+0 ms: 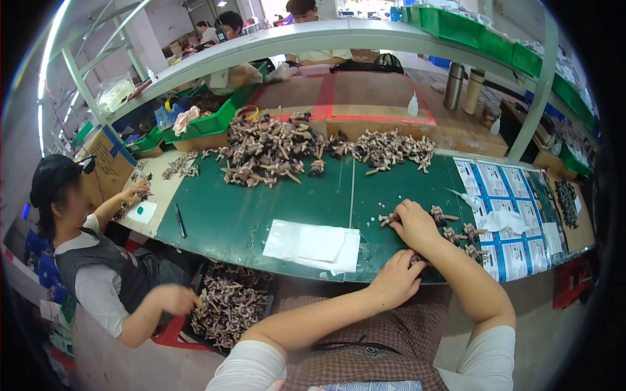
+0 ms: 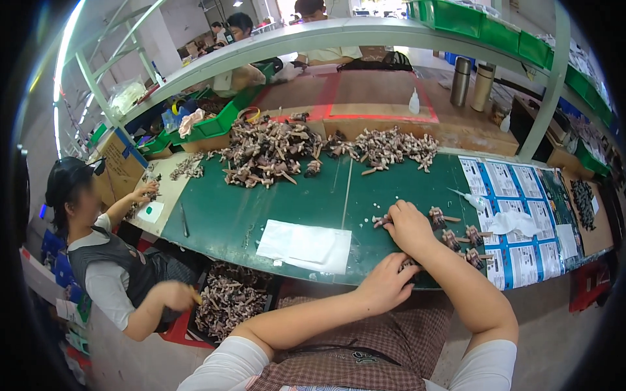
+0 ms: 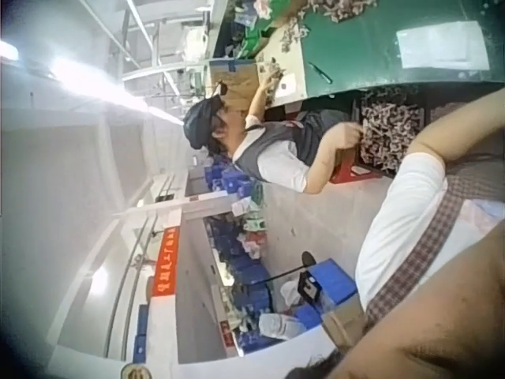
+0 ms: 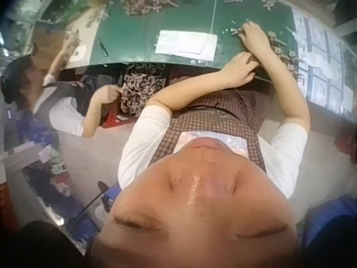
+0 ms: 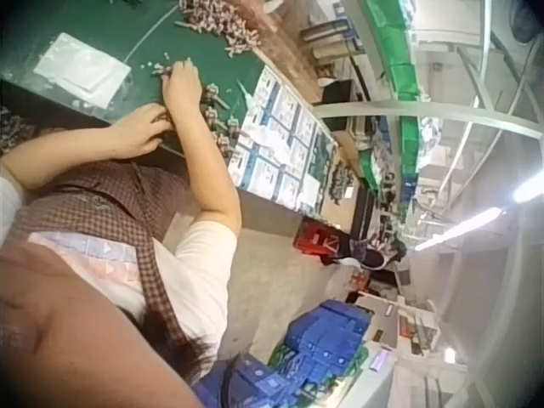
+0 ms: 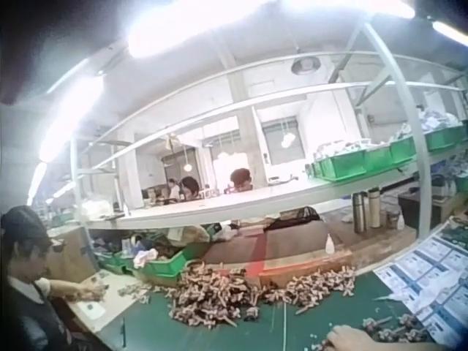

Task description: The person applies glue to toy figurine parts using a squeeze bottle, then assembles the figurines by hand.

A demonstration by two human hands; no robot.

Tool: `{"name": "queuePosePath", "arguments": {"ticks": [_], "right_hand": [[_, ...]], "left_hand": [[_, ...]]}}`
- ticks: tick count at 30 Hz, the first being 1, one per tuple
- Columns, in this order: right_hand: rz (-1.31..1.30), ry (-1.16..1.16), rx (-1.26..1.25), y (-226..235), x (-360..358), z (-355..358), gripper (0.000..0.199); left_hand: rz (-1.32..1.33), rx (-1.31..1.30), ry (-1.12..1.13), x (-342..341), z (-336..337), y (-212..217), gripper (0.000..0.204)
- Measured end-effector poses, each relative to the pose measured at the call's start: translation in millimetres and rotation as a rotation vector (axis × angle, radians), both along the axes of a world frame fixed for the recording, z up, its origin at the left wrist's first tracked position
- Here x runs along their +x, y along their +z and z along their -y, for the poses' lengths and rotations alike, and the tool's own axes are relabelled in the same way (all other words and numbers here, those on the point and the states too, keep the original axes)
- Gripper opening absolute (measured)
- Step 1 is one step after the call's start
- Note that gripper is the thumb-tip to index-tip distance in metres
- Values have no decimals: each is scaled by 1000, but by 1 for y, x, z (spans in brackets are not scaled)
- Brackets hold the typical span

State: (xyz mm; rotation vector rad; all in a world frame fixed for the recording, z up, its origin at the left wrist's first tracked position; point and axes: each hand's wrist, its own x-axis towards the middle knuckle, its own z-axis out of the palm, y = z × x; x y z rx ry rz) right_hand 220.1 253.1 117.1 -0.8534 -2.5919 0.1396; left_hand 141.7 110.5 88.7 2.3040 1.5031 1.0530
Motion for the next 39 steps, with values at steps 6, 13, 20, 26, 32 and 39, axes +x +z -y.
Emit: {"name": "queuePosePath", "arguments": {"ticks": [6,13,20,26,32,39], "right_hand": [[-11,-48,111,-8,-3,-9,19],[62,-58,210,-6,-11,-5,14],[17,-149,226,-17,0,3,12],[34,-263,104,11,1,6,16],[-305,-290,-750,16,1,11,22],[-387,-38,-768,26,-36,64,16]], "left_hand": [[416,-334,-176,-24,34,31,54],[658,-361,-260,-50,82,32,63],[812,-453,-184,-73,113,27,64],[895,-463,-139,-101,129,29,60],[1139,-571,-183,-113,131,14,66],[1263,-752,-169,-104,131,25,67]]}}
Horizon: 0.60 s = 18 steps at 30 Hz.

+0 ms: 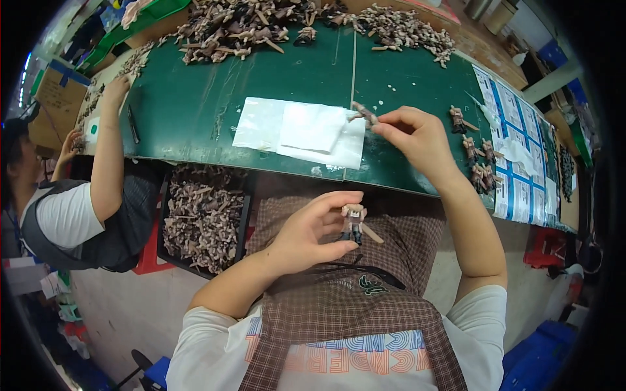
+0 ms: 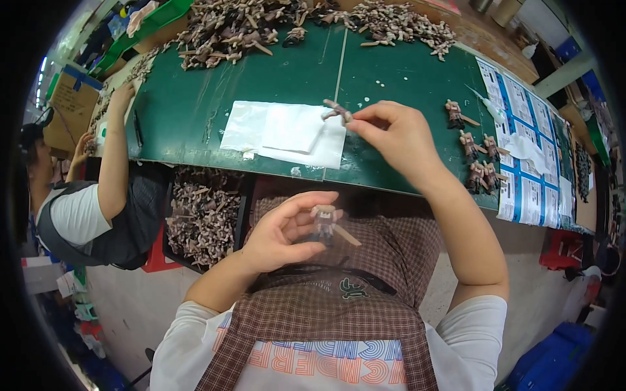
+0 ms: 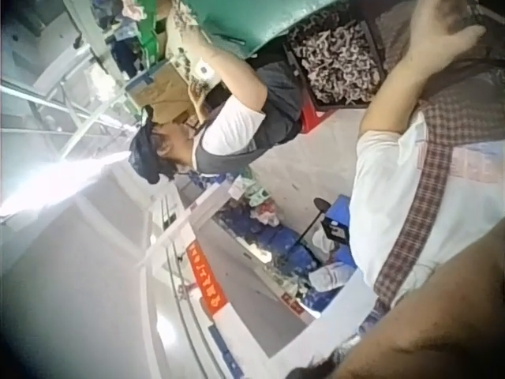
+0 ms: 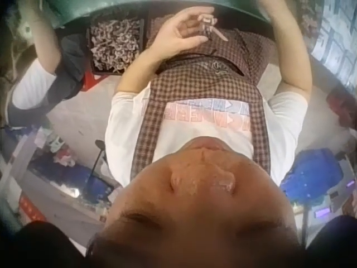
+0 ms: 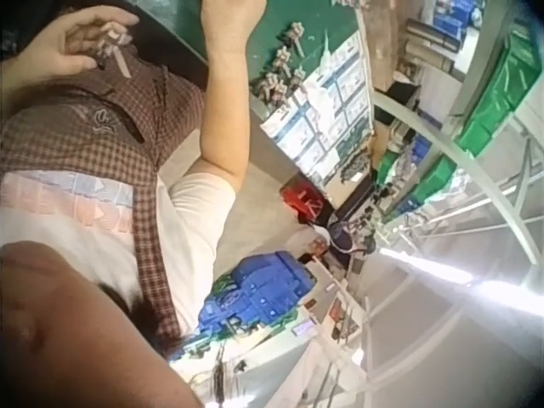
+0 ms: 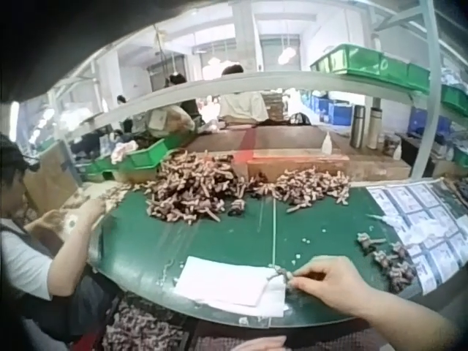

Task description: The person applies glue to toy figurine parts using a squeeze bottle, then assembles the figurines by hand.

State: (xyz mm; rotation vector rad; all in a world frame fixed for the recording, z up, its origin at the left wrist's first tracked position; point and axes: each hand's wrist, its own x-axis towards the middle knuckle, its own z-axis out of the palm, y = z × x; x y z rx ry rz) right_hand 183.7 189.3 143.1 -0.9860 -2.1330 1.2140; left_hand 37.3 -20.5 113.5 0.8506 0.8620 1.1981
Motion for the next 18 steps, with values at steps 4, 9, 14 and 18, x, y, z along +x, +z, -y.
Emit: {"name": "queuePosePath", "arguments": {"ticks": [4,9,14,18], "right_hand": [[91,76,539,-6,-29,10,11],[138,166,772,-8,-51,12,11],[183,228,820,-15,-65,11,10],[214,264,880,-15,-70,10,11]], "left_hand": [[77,-23,39,0,-1,8,69],[62,22,91,-12,5,1,69],[123,-26,106,-22,8,-5,68],[160,-13,141,-26,11,-7,68]]}}
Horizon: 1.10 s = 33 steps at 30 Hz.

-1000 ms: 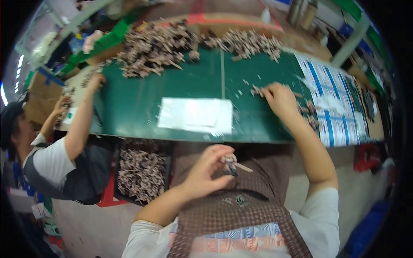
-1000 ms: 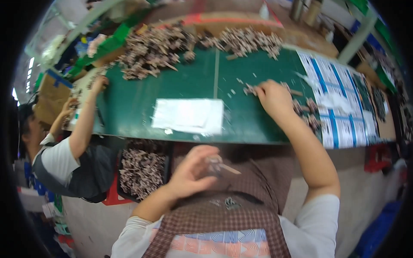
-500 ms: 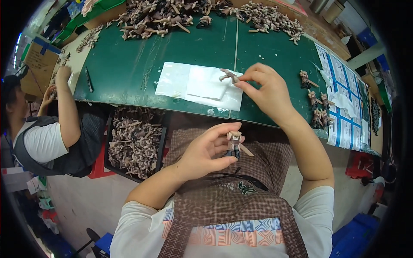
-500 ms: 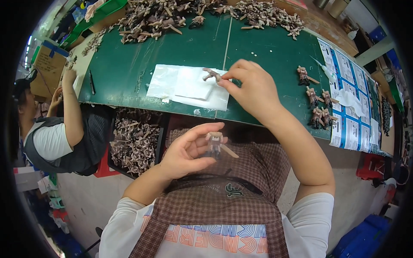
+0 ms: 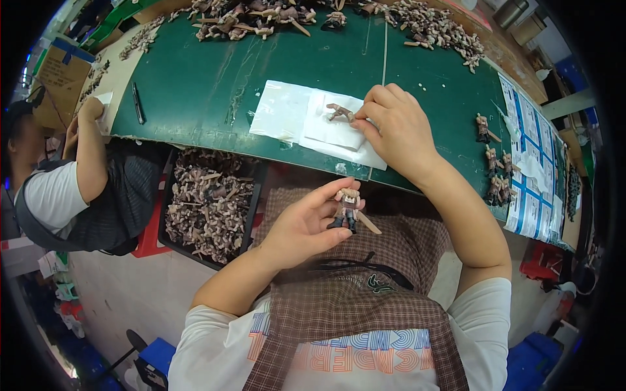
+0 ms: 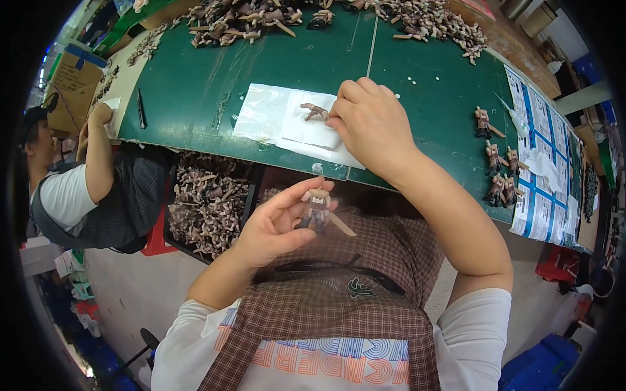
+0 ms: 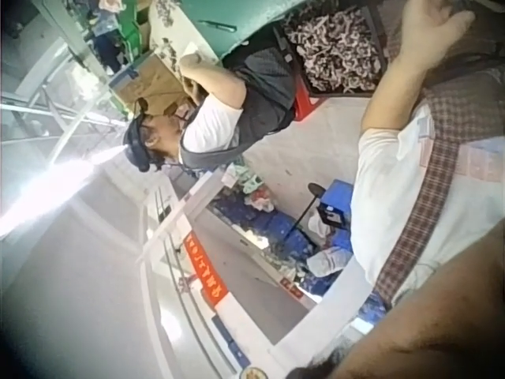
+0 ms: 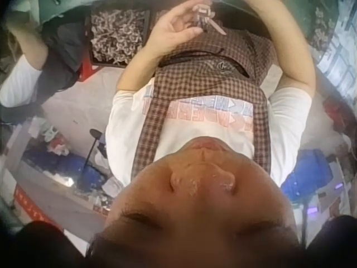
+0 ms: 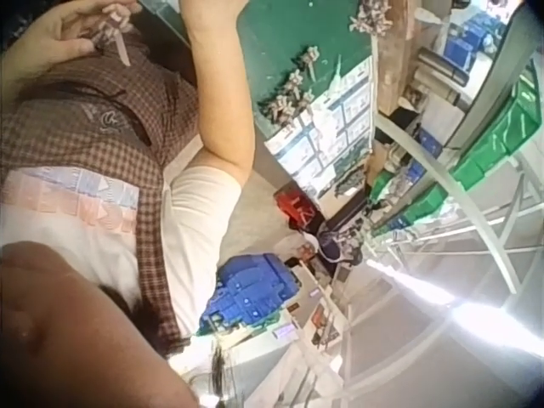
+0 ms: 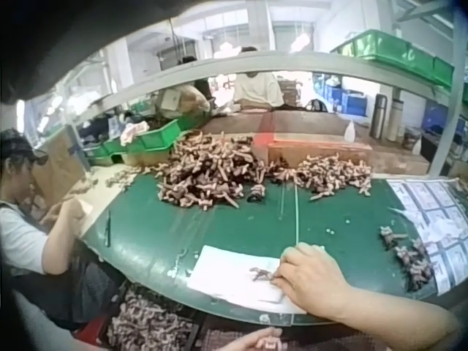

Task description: The person applies glue to toy figurine parts using a squeeze bottle, then assembles the figurines by hand.

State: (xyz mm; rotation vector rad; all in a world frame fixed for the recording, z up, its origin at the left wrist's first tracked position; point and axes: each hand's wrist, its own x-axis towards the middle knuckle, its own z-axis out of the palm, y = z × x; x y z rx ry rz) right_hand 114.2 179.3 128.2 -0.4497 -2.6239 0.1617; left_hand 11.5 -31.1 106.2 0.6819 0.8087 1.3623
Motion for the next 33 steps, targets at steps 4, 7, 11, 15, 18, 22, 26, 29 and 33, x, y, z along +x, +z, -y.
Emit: {"name": "queuePosePath", "arguments": {"ticks": [4,7,11,15,18,22,26,29,33], "right_hand": [[50,-1,48,7,2,-2,11],[37,-3,29,1,-5,-4,10],[76,24,-1,5,-1,-4,9],[-99,-80,-289,3,14,2,11],[-207,-161,-625,10,31,22,10],[-395,127,-511,16,58,47,21],[-362,224,-464,15,74,65,25],[-354,262,-397,13,79,66,26],[-345,262,-358,12,84,65,26]], "left_hand": [[7,13,8,-7,-1,-1,68],[-21,31,-14,-10,-3,0,68],[-1,41,44,-11,-4,3,66],[9,4,123,-13,-5,8,66],[-34,-66,169,-11,-6,16,67],[-98,-83,177,-4,-9,24,69],[-162,-91,158,4,-12,35,70],[-201,-75,130,7,-13,35,72],[-219,-67,113,13,-13,37,73]]}}
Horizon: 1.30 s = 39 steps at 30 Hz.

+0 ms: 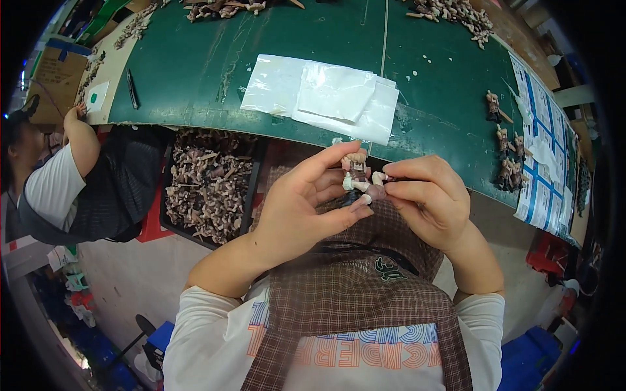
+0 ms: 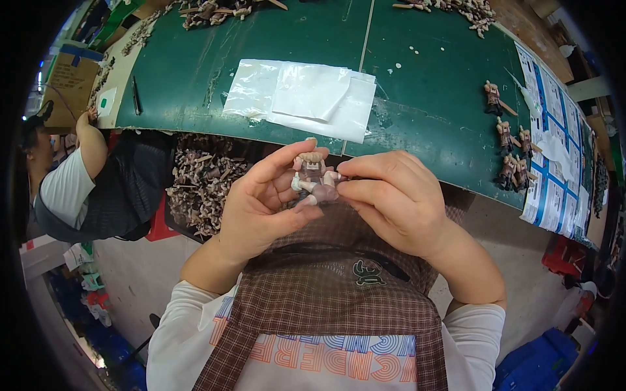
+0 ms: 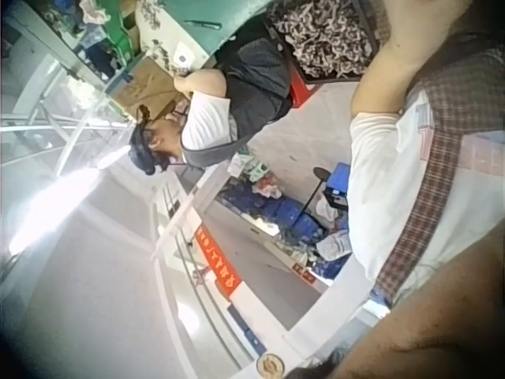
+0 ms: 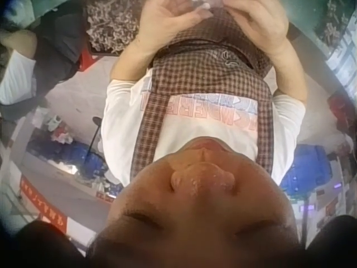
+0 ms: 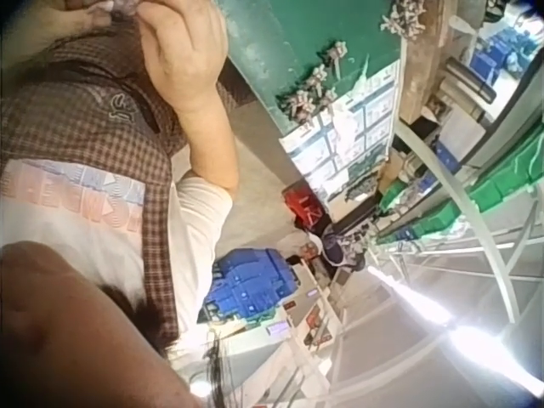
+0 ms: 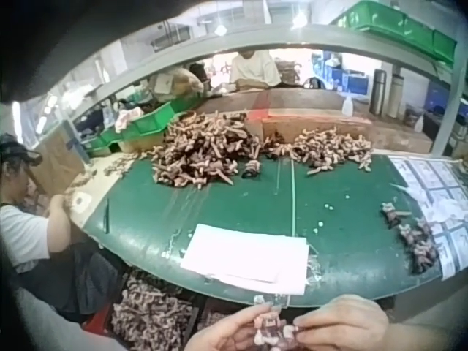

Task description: The person applies glue to toy figurine parts using a squeeze bottle, then assembles the figurines by hand.

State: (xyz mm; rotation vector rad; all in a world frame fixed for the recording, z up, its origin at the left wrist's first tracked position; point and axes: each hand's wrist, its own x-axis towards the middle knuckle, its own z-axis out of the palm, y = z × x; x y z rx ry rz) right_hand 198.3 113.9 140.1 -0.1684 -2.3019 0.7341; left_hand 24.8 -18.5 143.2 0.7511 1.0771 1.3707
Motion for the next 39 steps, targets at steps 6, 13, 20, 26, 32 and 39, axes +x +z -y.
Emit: {"name": "queuePosePath", "arguments": {"ticks": [6,13,20,26,32,39], "right_hand": [[2,2,58,-2,3,1,26],[-34,-35,189,-1,9,9,26],[-25,-32,178,4,16,15,26],[14,0,105,11,10,13,27],[16,-68,-82,7,-1,14,30],[-4,-82,-74,-9,-1,15,35]], "left_hand": [[15,-3,-17,4,1,1,73],[-19,100,-16,10,3,-10,76],[150,353,-26,6,1,-32,63],[44,271,72,6,0,-32,54],[193,205,146,11,-4,-39,41],[211,148,231,19,-7,-39,39]]}}
